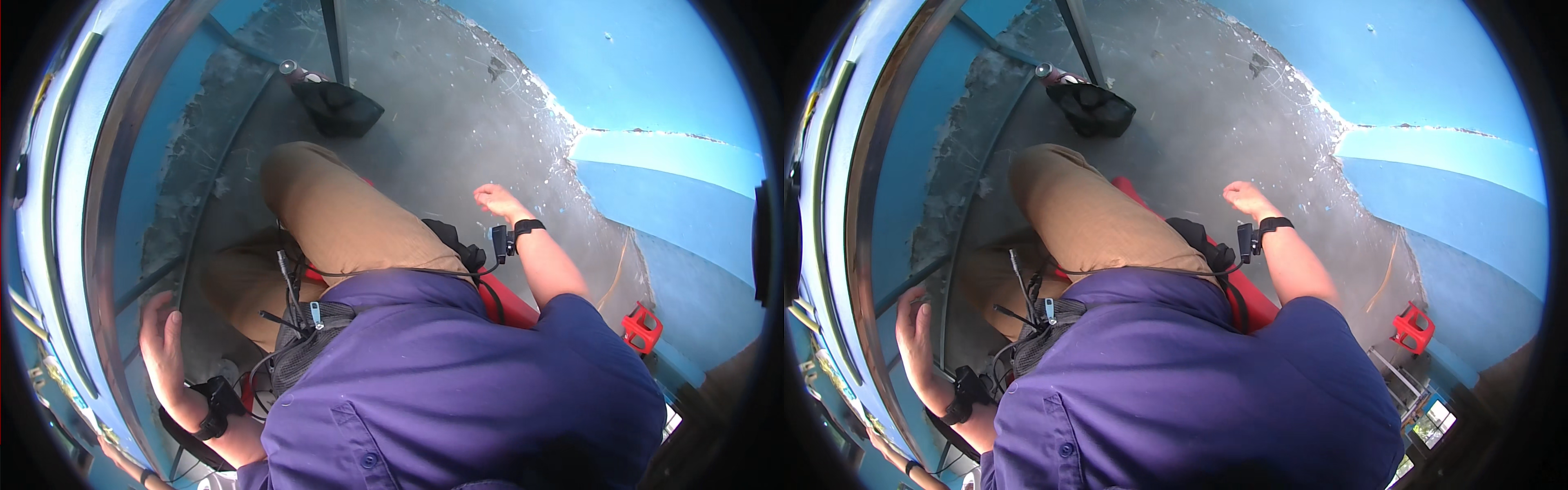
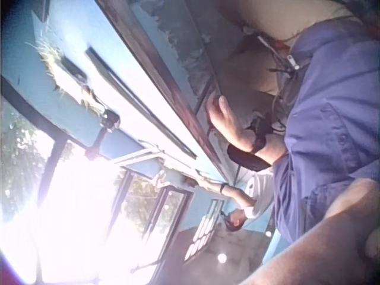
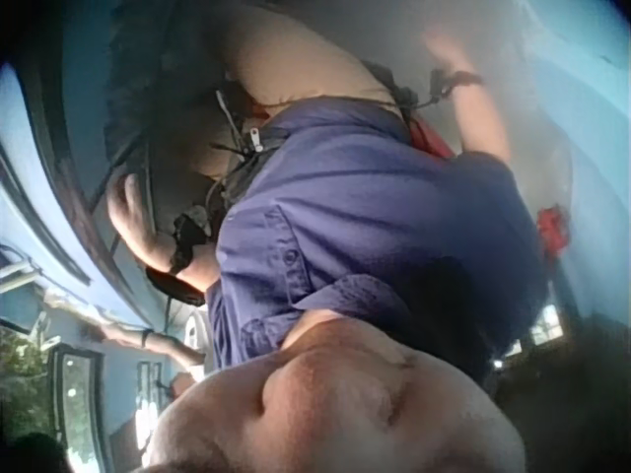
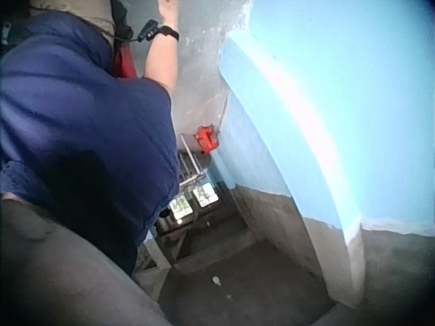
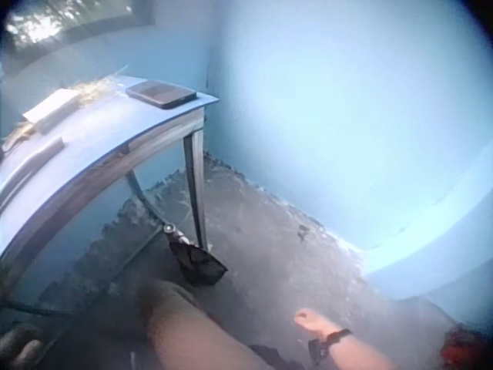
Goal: Wiping a bamboo pole with a paper towel and then retrieving tape from a bag.
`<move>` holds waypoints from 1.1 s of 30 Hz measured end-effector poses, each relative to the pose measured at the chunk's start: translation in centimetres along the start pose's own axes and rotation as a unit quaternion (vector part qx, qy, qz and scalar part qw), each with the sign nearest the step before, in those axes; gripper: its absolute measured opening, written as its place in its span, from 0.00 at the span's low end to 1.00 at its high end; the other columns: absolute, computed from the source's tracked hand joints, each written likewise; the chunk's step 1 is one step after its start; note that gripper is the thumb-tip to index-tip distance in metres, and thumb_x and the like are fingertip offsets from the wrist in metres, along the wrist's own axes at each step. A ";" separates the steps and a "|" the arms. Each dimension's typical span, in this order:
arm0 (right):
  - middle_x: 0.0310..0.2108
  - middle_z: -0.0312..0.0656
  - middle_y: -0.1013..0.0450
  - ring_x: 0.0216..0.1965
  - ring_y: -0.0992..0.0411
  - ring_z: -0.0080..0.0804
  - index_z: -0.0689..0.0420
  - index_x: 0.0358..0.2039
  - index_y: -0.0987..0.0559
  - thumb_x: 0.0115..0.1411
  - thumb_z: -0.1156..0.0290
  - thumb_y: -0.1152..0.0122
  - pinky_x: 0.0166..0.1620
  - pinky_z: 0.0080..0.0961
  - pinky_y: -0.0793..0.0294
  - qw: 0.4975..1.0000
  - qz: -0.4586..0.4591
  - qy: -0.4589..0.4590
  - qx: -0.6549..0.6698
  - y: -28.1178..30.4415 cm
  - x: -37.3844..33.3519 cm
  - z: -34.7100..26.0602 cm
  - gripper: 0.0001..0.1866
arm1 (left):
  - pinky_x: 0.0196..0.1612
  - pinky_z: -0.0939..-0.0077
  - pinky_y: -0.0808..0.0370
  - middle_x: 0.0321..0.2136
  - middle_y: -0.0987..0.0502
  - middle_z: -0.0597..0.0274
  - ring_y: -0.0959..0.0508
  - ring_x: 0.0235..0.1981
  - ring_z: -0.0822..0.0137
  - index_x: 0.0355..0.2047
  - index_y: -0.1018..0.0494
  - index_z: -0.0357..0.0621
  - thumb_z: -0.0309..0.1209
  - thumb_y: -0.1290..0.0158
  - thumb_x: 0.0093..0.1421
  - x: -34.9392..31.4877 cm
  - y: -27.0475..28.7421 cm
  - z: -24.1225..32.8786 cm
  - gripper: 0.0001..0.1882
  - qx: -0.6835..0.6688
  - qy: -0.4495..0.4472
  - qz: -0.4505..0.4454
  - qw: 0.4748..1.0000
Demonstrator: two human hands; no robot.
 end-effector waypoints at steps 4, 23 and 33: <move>0.44 0.38 0.23 0.45 0.28 0.28 0.54 0.51 0.23 0.62 0.57 0.46 0.48 0.36 0.29 0.994 -0.052 -0.078 0.048 -1.9 -0.9 0.5 0.20 | 0.47 0.72 0.29 0.40 0.25 0.57 0.25 0.41 0.65 0.49 0.29 0.37 0.35 0.47 0.64 0.2 -0.6 1.5 0.18 -0.003 -0.015 -0.020 1.000; 0.33 0.35 0.25 0.38 0.30 0.31 0.52 0.36 0.18 0.49 0.54 0.36 0.41 0.32 0.30 0.954 -0.245 -0.137 -0.105 -6.1 -4.7 0.6 0.18 | 0.51 0.70 0.30 0.46 0.25 0.55 0.24 0.46 0.61 0.50 0.29 0.40 0.23 0.47 0.57 3.4 -2.0 -1.4 0.19 -0.033 -0.004 -0.073 0.997; 0.26 0.32 0.28 0.29 0.30 0.22 0.54 0.27 0.23 0.54 0.73 0.40 0.33 0.23 0.32 0.991 -0.035 0.038 0.123 1.8 -10.7 -2.9 0.01 | 0.50 0.70 0.30 0.44 0.26 0.57 0.26 0.45 0.60 0.49 0.29 0.41 0.24 0.45 0.56 4.3 -1.5 -0.7 0.19 -0.020 -0.062 -0.114 0.991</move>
Point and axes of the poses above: each hand's wrist, its own x-axis towards the middle knuckle, its own y-axis out of the back of the hand, z = x × y, the point moved 4 cm from there along x, towards the middle knuckle
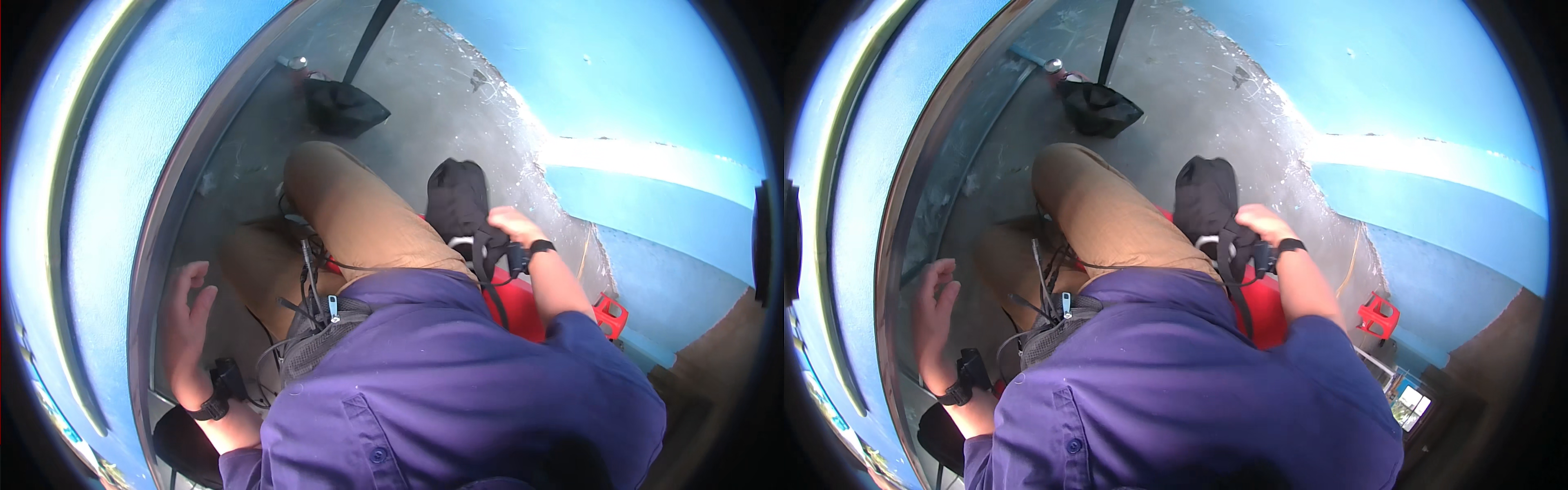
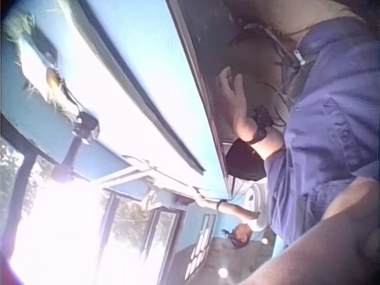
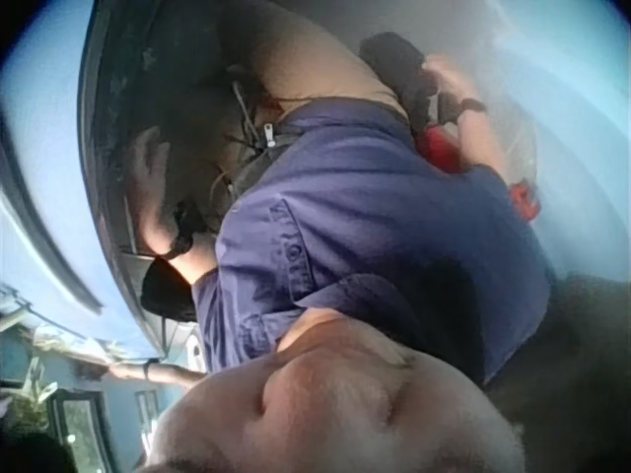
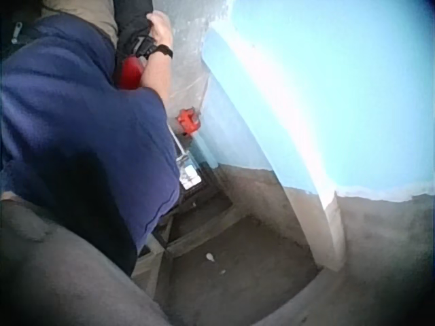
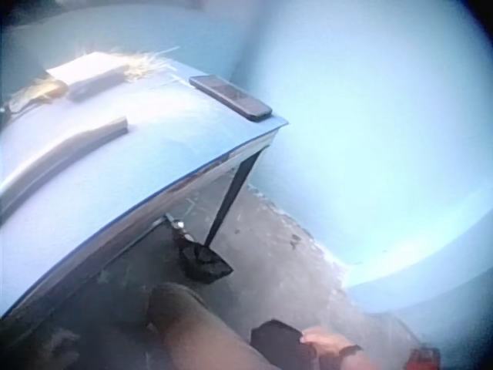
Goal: Wiping a bamboo pole with a paper towel and then retrieving tape from a bag.
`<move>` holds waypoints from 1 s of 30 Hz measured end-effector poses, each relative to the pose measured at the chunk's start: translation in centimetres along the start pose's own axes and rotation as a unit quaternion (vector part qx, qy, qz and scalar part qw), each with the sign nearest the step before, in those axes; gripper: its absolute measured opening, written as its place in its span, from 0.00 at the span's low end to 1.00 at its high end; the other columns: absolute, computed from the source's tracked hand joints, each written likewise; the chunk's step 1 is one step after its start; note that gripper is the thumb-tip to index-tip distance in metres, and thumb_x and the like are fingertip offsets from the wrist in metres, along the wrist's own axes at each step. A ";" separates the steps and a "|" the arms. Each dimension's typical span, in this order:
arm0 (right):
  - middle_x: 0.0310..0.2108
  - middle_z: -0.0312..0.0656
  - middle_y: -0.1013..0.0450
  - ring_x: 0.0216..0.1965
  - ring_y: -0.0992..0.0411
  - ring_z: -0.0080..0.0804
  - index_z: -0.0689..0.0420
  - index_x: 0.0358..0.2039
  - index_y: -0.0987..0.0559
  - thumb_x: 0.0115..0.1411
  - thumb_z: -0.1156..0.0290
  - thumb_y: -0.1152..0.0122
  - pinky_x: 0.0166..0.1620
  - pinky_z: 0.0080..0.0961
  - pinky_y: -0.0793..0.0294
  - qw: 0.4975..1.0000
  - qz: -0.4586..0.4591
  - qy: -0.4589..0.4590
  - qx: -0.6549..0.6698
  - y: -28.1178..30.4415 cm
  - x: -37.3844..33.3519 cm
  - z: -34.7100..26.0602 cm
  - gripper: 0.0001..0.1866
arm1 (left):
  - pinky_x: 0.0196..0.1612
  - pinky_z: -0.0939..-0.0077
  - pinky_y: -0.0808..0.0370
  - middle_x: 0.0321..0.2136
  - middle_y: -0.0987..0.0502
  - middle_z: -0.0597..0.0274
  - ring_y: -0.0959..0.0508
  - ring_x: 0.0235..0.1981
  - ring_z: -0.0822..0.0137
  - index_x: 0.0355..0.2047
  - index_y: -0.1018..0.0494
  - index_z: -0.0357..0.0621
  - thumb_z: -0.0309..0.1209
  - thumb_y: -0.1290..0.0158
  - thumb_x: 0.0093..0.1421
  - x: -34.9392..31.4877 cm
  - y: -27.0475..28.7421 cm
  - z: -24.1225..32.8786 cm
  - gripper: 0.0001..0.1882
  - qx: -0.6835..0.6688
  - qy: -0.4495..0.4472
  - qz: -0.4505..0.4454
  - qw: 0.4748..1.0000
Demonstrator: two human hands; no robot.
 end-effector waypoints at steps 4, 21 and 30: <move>0.26 0.31 0.27 0.29 0.29 0.24 0.56 0.29 0.23 0.55 0.71 0.41 0.32 0.25 0.33 0.973 -0.027 0.002 0.231 -1.6 1.4 0.9 0.03 | 0.50 0.69 0.30 0.43 0.25 0.56 0.25 0.44 0.60 0.49 0.29 0.41 0.24 0.45 0.56 0.8 0.4 0.6 0.18 -0.002 -0.050 0.016 0.999; 0.50 0.50 0.26 0.52 0.27 0.39 0.68 0.52 0.28 0.53 0.69 0.42 0.57 0.33 0.31 0.870 -0.036 0.381 0.312 2.2 -8.7 -16.7 0.26 | 0.48 0.69 0.28 0.42 0.24 0.53 0.23 0.44 0.58 0.48 0.28 0.40 0.25 0.43 0.56 -4.6 1.1 -1.8 0.18 -0.013 -0.100 0.109 0.989; 0.57 0.52 0.31 0.57 0.32 0.44 0.65 0.59 0.32 0.56 0.63 0.44 0.63 0.35 0.38 0.713 -0.178 0.623 0.268 -3.2 -21.6 -25.3 0.31 | 0.45 0.68 0.26 0.38 0.23 0.52 0.21 0.42 0.56 0.46 0.27 0.38 0.29 0.42 0.56 -6.1 1.2 -0.8 0.17 0.020 -0.223 0.161 0.961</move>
Point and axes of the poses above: each hand's wrist, its own x-axis towards the middle knuckle, its own y-axis out of the back of the hand, z = x × y, the point moved 4 cm from there along x, towards the middle knuckle
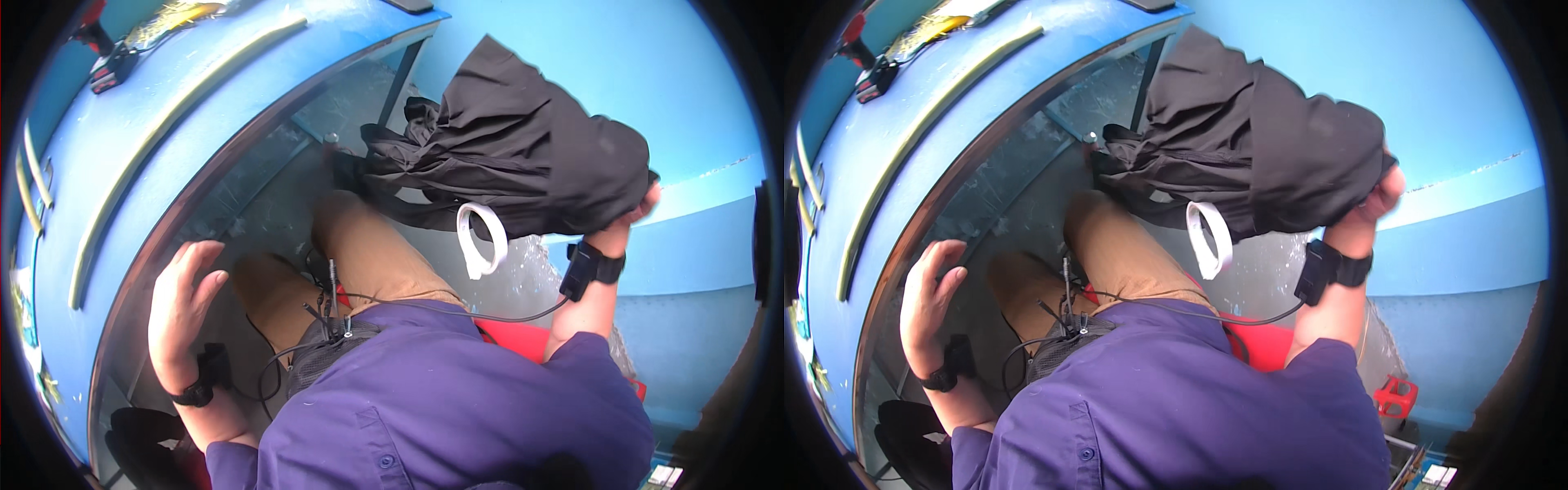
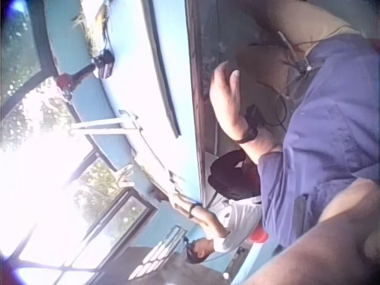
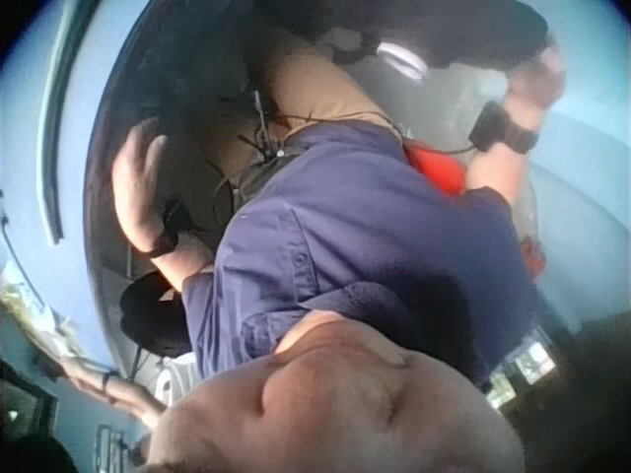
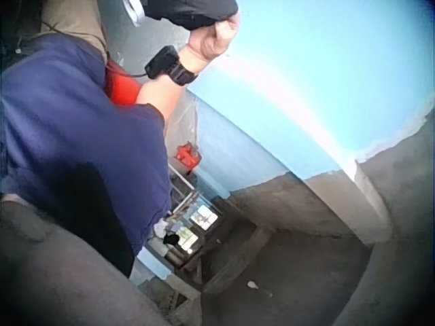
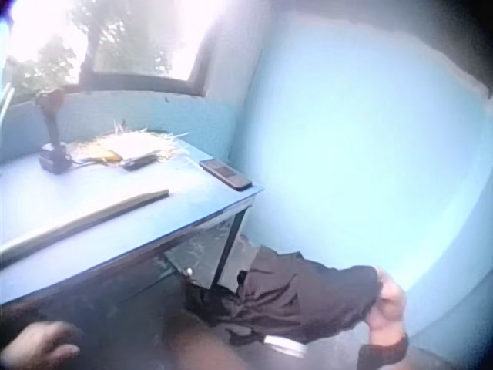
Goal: Wiping a bamboo pole with a paper towel and then retrieving tape from a bag.
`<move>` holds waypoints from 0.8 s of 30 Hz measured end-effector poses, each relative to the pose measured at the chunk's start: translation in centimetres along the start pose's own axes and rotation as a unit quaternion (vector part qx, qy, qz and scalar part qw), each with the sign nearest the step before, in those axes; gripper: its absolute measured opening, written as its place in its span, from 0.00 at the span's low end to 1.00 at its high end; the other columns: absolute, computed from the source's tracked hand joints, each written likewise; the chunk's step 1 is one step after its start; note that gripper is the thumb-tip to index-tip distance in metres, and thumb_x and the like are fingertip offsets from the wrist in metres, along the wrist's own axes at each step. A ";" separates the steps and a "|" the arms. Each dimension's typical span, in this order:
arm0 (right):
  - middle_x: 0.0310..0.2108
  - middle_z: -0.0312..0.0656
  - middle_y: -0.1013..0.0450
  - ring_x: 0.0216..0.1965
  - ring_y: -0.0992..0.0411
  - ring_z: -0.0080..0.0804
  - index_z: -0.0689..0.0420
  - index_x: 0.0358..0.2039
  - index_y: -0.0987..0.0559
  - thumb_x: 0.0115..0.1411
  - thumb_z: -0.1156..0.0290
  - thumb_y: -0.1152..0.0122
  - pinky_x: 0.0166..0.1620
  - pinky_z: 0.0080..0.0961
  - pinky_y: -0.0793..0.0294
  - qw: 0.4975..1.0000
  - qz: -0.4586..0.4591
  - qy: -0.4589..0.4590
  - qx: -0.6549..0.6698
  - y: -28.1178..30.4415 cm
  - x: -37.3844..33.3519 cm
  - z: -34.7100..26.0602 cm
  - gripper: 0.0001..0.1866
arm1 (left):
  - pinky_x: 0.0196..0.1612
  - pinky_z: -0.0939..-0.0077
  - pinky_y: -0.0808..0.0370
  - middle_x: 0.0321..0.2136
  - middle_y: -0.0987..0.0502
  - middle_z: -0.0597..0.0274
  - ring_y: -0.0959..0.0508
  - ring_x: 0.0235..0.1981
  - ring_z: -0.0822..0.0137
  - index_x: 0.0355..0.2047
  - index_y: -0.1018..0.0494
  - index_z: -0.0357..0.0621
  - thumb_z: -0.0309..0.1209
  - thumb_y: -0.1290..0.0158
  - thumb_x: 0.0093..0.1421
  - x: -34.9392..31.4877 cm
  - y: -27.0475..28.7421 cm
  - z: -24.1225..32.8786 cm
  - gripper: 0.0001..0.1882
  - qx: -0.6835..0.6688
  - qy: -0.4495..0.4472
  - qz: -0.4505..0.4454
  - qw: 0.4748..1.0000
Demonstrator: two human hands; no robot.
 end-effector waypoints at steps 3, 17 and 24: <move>0.52 0.50 0.28 0.51 0.28 0.38 0.67 0.55 0.31 0.65 0.66 0.52 0.57 0.33 0.31 0.985 -0.054 -0.145 0.071 -2.4 4.2 6.9 0.22 | 0.47 0.71 0.28 0.37 0.24 0.56 0.23 0.42 0.63 0.45 0.28 0.35 0.31 0.43 0.59 -0.3 -0.1 -1.0 0.16 -0.068 -0.064 -0.028 0.995; 0.48 0.49 0.26 0.48 0.26 0.37 0.68 0.54 0.31 0.61 0.63 0.52 0.53 0.32 0.27 0.986 -0.032 -0.050 0.156 -8.8 4.2 10.2 0.26 | 0.56 0.66 0.31 0.51 0.26 0.48 0.27 0.54 0.58 0.61 0.38 0.36 0.47 0.41 0.60 6.7 -11.6 1.7 0.36 -0.231 -0.061 -0.295 0.925; 0.48 0.46 0.25 0.49 0.25 0.35 0.65 0.53 0.29 0.60 0.71 0.49 0.53 0.30 0.26 0.991 -0.015 -0.025 0.127 -9.2 3.7 10.6 0.21 | 0.63 0.63 0.37 0.58 0.33 0.43 0.34 0.62 0.54 0.61 0.41 0.35 0.52 0.41 0.58 6.8 -14.0 1.1 0.42 -0.302 -0.062 -0.283 0.908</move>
Point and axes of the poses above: each hand's wrist, its own x-axis towards the middle knuckle, its own y-axis out of the back of the hand, z = x × y, the point moved 4 cm from there along x, towards the middle knuckle
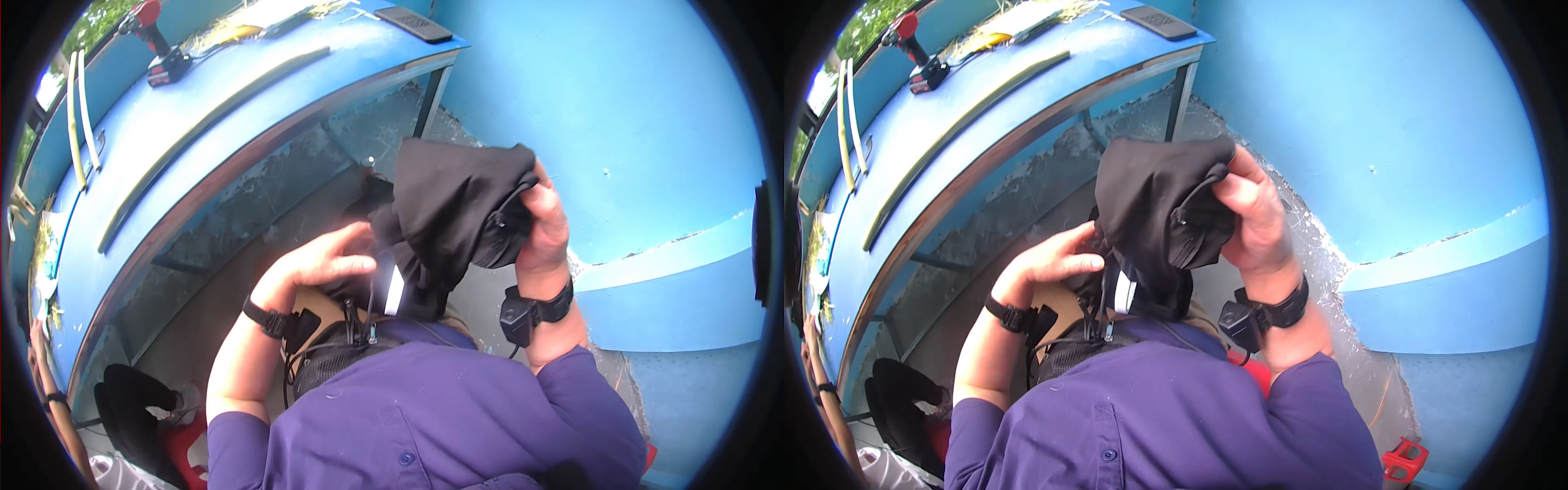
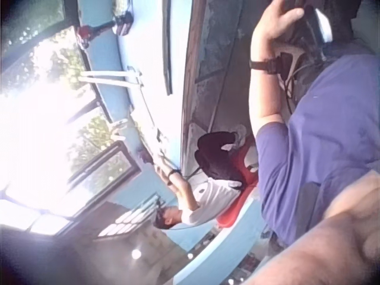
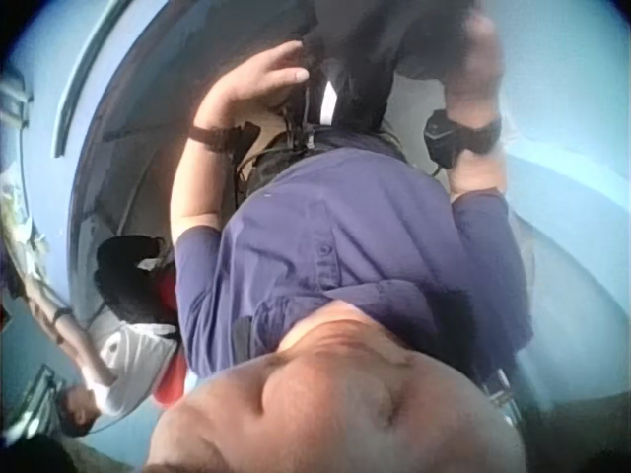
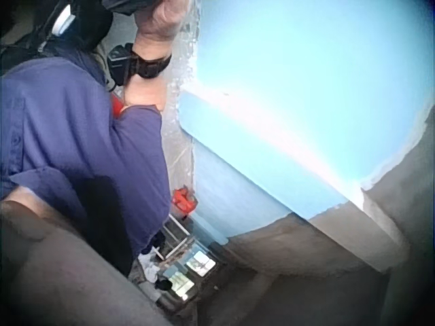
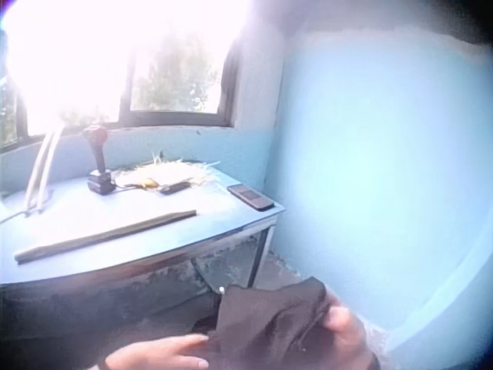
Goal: Wiping a bamboo pole with a paper towel and then retrieving tape from a bag.
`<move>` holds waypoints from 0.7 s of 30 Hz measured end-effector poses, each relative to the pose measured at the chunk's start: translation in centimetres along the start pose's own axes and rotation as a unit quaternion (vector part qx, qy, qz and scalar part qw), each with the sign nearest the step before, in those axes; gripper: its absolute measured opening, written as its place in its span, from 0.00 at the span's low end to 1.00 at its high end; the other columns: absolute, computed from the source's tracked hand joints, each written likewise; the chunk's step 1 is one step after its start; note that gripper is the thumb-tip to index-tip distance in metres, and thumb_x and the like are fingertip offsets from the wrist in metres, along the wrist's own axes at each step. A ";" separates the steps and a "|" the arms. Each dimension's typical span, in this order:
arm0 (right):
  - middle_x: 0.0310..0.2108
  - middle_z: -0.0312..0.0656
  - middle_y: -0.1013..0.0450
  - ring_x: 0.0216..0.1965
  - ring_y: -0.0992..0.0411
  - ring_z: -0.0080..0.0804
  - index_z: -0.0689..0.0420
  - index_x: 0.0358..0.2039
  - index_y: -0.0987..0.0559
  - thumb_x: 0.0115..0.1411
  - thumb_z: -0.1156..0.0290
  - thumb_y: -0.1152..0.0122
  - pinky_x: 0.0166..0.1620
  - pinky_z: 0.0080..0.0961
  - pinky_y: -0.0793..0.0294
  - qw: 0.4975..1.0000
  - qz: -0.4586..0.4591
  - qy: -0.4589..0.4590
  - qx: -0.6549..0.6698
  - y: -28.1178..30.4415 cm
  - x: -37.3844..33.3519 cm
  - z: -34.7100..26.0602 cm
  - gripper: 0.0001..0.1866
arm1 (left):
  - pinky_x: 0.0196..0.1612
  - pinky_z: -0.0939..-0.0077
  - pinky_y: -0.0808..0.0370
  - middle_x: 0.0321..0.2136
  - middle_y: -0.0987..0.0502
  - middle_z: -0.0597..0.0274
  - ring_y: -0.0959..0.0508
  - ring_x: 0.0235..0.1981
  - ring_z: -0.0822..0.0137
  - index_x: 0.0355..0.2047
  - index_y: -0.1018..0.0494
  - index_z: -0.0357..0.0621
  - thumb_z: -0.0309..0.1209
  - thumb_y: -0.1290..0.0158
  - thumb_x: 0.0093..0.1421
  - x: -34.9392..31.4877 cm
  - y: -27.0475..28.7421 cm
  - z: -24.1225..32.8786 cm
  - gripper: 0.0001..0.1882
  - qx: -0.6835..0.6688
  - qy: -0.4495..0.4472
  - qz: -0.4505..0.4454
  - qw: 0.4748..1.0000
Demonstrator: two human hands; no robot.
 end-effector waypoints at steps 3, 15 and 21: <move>0.47 0.45 0.25 0.48 0.25 0.33 0.64 0.53 0.27 0.61 0.74 0.49 0.53 0.30 0.25 1.000 0.018 0.000 0.011 0.3 -0.2 0.7 0.19 | 0.64 0.62 0.38 0.60 0.35 0.39 0.36 0.63 0.51 0.64 0.46 0.33 0.53 0.37 0.53 -0.2 -0.3 -0.8 0.50 0.009 0.030 -0.023 0.999; 0.48 0.46 0.25 0.49 0.26 0.35 0.64 0.54 0.28 0.57 0.68 0.44 0.54 0.30 0.27 0.998 0.056 -0.039 0.018 -1.0 -2.0 3.5 0.25 | 0.52 0.64 0.29 0.47 0.23 0.51 0.25 0.49 0.49 0.49 0.25 0.42 0.40 0.32 0.46 -2.6 -3.5 3.7 0.30 -0.127 -0.048 0.059 0.989; 0.47 0.46 0.25 0.49 0.26 0.35 0.64 0.54 0.27 0.56 0.69 0.45 0.54 0.30 0.28 0.993 0.044 -0.065 0.092 -2.2 -2.8 7.2 0.24 | 0.52 0.64 0.29 0.47 0.24 0.51 0.25 0.49 0.51 0.49 0.25 0.42 0.40 0.32 0.47 -5.8 -4.2 4.1 0.30 -0.102 0.054 0.086 0.990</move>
Point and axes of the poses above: each hand's wrist, its own x-axis towards the middle knuckle, its own y-axis out of the back of the hand, z = x × y, the point moved 4 cm from there along x, towards the middle knuckle
